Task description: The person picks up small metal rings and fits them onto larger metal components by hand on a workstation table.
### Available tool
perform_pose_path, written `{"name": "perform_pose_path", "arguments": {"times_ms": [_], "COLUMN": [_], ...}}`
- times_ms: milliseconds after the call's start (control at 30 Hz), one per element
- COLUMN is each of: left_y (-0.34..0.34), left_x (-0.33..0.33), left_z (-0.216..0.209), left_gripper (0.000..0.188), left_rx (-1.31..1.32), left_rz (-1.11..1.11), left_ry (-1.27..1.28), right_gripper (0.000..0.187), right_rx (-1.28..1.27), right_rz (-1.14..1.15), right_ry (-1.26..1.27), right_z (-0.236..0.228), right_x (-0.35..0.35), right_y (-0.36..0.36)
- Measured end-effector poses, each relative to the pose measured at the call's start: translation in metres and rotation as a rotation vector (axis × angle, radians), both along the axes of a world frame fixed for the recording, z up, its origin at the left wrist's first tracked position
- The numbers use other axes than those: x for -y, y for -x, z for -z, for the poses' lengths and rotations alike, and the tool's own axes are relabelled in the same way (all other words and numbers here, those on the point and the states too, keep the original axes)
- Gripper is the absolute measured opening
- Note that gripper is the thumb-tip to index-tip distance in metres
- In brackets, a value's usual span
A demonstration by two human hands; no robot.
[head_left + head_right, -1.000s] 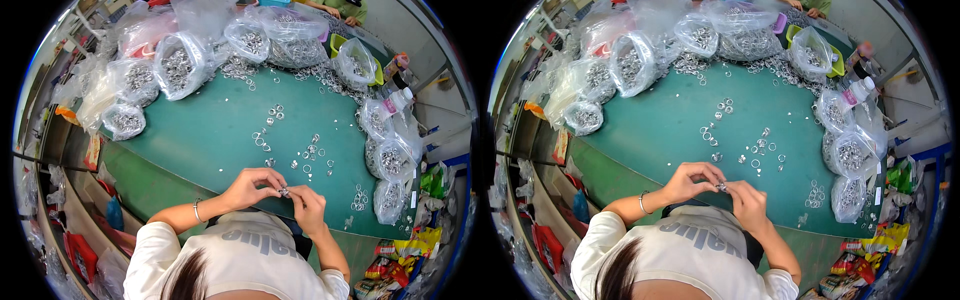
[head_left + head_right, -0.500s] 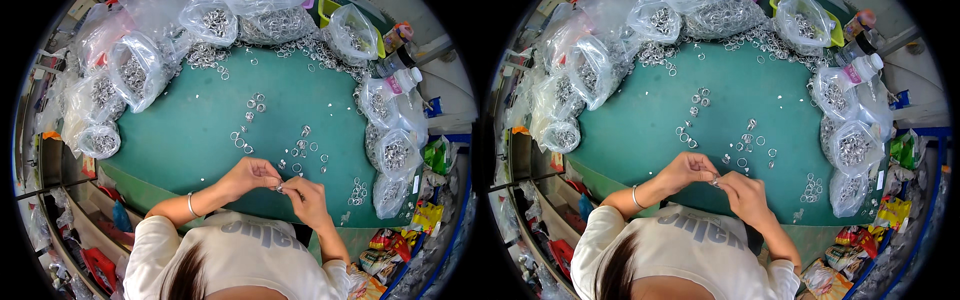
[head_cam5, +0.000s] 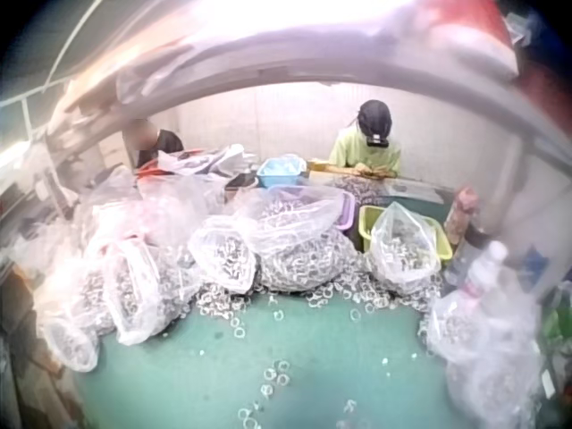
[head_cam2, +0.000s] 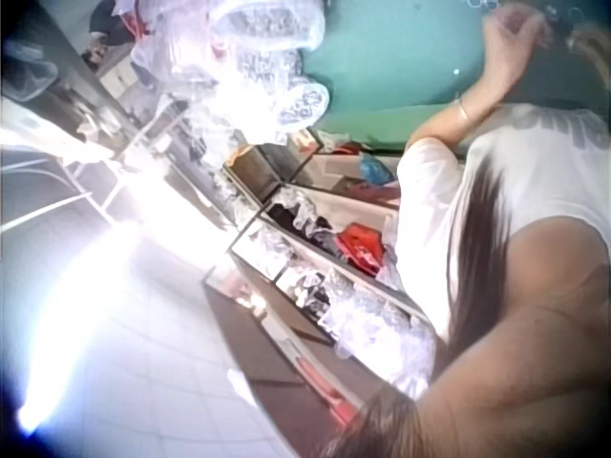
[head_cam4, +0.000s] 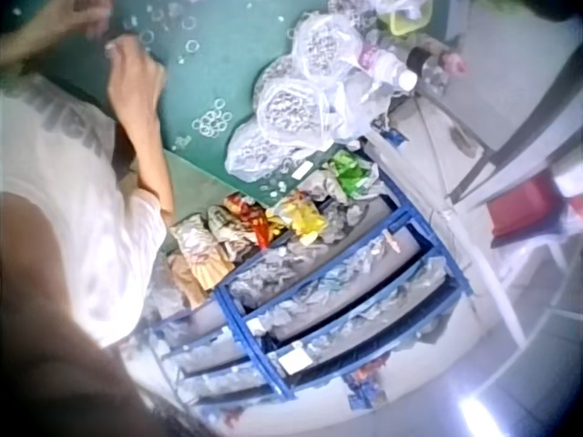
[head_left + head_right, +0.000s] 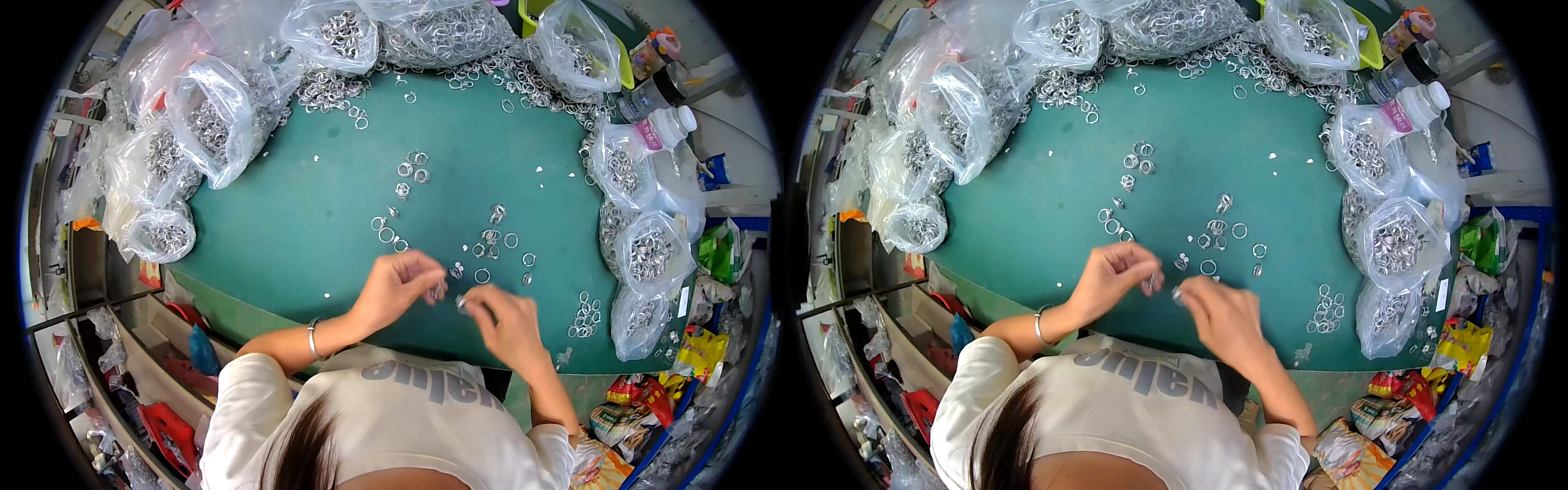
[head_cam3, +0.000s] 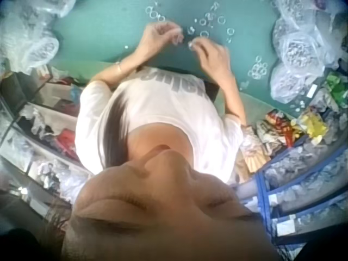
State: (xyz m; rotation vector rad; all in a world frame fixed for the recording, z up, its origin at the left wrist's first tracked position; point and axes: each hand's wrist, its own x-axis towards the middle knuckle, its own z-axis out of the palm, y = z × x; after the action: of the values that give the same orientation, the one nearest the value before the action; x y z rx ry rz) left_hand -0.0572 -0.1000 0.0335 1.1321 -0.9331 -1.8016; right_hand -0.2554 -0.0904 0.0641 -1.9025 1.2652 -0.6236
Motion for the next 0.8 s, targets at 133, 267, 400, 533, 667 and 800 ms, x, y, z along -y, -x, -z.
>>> {"name": "perform_pose_path", "arguments": {"times_ms": [133,267,400,533,667,800], "left_y": [0.002,0.006,-0.004,0.014,0.04,0.048], "left_x": [0.023,0.028,0.064,0.087,0.081,0.076], "left_z": [0.015,0.011,0.001,0.003,0.004,-0.005], "left_gripper": [0.014,0.023,0.034,0.039,0.042,0.034], "left_rx": [0.795,0.96,1.145,0.905,0.501,0.197], "left_rz": [0.089,0.16,0.052,0.167,0.204,0.202], "left_ry": [0.767,0.887,0.91,0.891,0.581,0.206], "right_gripper": [0.006,0.013,0.014,0.014,0.012,0.009], "right_rx": [-0.074,-0.204,-0.192,-0.222,0.265,0.647], "right_rz": [0.231,0.245,0.352,0.319,0.437,0.523], "right_ry": [0.024,0.139,0.195,0.414,0.022,-0.429], "right_z": [0.026,0.03,0.018,0.049,0.048,0.026], "right_x": [0.016,0.02,0.049,0.087,0.082,0.064], "right_y": [0.012,0.018,0.02,0.015,0.017,0.018]}}
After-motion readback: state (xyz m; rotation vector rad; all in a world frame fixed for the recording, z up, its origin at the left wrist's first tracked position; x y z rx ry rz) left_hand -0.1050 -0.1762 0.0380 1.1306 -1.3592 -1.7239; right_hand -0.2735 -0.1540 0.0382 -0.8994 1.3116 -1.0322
